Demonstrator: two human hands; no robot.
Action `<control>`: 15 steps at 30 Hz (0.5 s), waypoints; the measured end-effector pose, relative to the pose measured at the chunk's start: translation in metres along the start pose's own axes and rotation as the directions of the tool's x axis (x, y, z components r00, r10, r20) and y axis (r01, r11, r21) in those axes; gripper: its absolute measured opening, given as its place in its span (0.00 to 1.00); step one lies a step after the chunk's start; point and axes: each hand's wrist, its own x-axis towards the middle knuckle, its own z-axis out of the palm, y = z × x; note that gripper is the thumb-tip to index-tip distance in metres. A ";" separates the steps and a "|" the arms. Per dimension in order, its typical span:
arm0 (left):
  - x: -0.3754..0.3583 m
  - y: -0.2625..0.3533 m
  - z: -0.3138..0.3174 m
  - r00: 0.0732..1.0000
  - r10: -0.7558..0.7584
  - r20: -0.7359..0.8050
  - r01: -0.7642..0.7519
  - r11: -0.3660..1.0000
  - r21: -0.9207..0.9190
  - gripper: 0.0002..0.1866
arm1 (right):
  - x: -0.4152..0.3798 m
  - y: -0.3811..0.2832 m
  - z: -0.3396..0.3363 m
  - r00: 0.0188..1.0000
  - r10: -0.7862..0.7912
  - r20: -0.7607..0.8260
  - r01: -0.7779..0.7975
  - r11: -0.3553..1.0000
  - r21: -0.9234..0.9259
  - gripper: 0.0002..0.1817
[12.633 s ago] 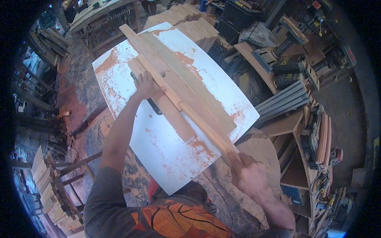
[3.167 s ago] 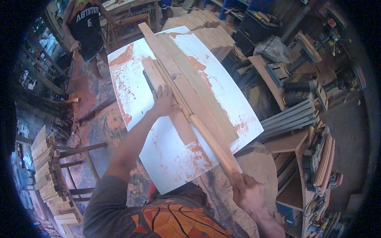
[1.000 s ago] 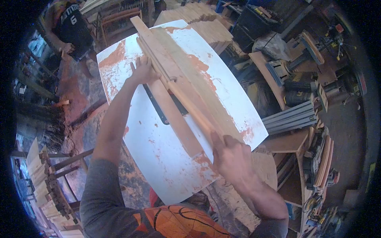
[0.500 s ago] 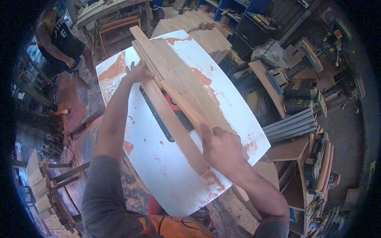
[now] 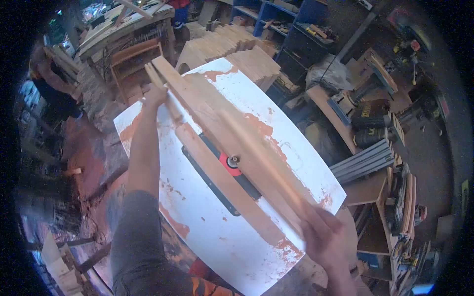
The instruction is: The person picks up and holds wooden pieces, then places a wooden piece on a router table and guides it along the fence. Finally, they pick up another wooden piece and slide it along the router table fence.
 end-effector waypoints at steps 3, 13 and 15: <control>0.051 -0.030 0.010 0.997 -0.063 -0.046 0.064 0.998 0.025 0.44 | -0.093 0.025 -0.022 0.984 0.134 -0.114 -0.142 0.988 -0.062 0.21; 0.055 -0.148 -0.018 0.875 0.251 -0.414 -0.337 0.930 -0.147 0.36 | -0.221 0.017 -0.014 0.664 0.628 -0.406 -0.609 0.769 0.193 0.24; -0.003 -0.143 -0.080 0.894 0.238 -0.379 -0.381 0.849 -0.367 0.37 | -0.220 0.026 -0.018 0.599 0.706 -0.377 -0.650 0.704 0.286 0.25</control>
